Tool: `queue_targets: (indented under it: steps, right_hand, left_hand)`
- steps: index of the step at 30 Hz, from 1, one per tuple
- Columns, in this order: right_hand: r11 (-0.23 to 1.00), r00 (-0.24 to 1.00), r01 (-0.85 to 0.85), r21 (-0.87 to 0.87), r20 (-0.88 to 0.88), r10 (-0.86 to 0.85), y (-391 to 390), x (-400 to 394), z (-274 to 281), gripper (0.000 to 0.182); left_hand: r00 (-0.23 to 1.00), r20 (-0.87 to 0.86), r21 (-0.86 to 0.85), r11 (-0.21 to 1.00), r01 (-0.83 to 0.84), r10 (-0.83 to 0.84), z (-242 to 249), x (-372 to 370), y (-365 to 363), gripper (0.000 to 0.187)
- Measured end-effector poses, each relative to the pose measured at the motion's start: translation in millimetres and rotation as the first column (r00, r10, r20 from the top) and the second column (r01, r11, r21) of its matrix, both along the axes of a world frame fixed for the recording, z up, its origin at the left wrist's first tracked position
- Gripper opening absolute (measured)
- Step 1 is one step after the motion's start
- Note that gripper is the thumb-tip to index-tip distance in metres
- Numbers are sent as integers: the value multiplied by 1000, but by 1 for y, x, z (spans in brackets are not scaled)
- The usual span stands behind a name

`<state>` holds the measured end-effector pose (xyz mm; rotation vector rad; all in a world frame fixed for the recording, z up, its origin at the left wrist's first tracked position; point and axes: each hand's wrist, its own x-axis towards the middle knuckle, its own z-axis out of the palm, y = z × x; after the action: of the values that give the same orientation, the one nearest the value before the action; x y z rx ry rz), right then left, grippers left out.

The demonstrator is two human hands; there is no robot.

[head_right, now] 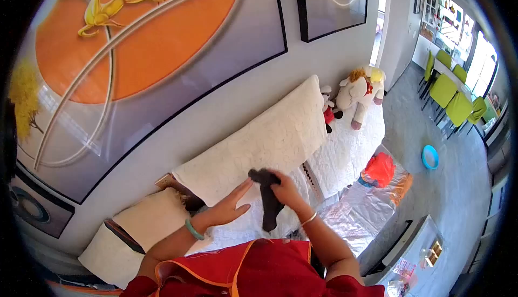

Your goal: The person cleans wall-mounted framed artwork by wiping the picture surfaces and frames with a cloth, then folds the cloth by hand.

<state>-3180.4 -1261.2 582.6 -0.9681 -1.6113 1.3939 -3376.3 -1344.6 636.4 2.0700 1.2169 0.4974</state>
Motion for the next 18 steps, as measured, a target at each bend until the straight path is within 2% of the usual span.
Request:
queue_targets:
  steps: [1,2,3,4,5,6,7,8,10,11,12,13,14,15,16,18]
  right_hand:
    - [1000,1000,-16,8,13,16,-12,-9,-8,48]
    - [997,998,-46,-66,33,48,-22,-14,-11,46]
    - [996,995,-78,-42,65,80,-22,-20,-9,46]
    - [986,988,-139,87,72,133,-14,-34,4,44]
    - [983,981,-182,30,70,180,-5,-47,22,42]
    - [967,974,-225,122,6,226,-2,-59,47,42]
    - [950,977,-213,228,50,207,-5,-53,82,43]
    - [918,960,-250,308,-45,277,-2,-58,109,46]
    - [856,972,-218,468,27,232,-4,-67,177,55]
    - [805,971,-178,566,-32,237,4,-75,203,55]
    - [652,982,-152,743,39,184,10,-86,245,55]
    - [595,975,-107,796,-32,218,9,-100,285,55]
    - [604,968,-111,789,-53,246,7,-154,331,52]
    - [468,957,-27,883,-112,266,-8,-178,371,48]
    - [428,923,41,903,-199,331,12,-207,399,44]
    - [404,866,29,914,-225,447,-25,-250,472,41]
  left_hand:
    - [998,49,-35,998,-46,48,-12,-8,-8,66]
    - [990,94,-36,994,-103,106,-23,-17,-18,66]
    - [987,105,3,992,-123,122,-26,-22,-22,69]
    - [985,111,45,989,-139,134,-24,-34,-25,71]
    - [980,113,100,980,-173,161,-19,-48,-22,72]
    - [981,108,165,970,-179,163,-6,-59,-24,72]
    - [984,86,240,956,-171,154,24,-50,-32,71]
    - [986,58,284,944,-168,158,53,-51,-34,71]
    - [987,49,334,929,-160,153,114,-49,-52,71]
    - [985,35,483,860,-164,168,137,-52,-54,73]
    - [975,-18,686,713,-148,221,166,-58,-54,73]
    - [974,6,699,696,-167,228,198,-64,-55,74]
    - [956,112,786,565,-252,271,224,-101,-57,74]
    - [945,136,846,462,-268,298,251,-114,-63,74]
    - [935,155,891,364,-272,319,278,-125,-66,74]
    - [921,237,915,247,-319,308,330,-152,-74,77]
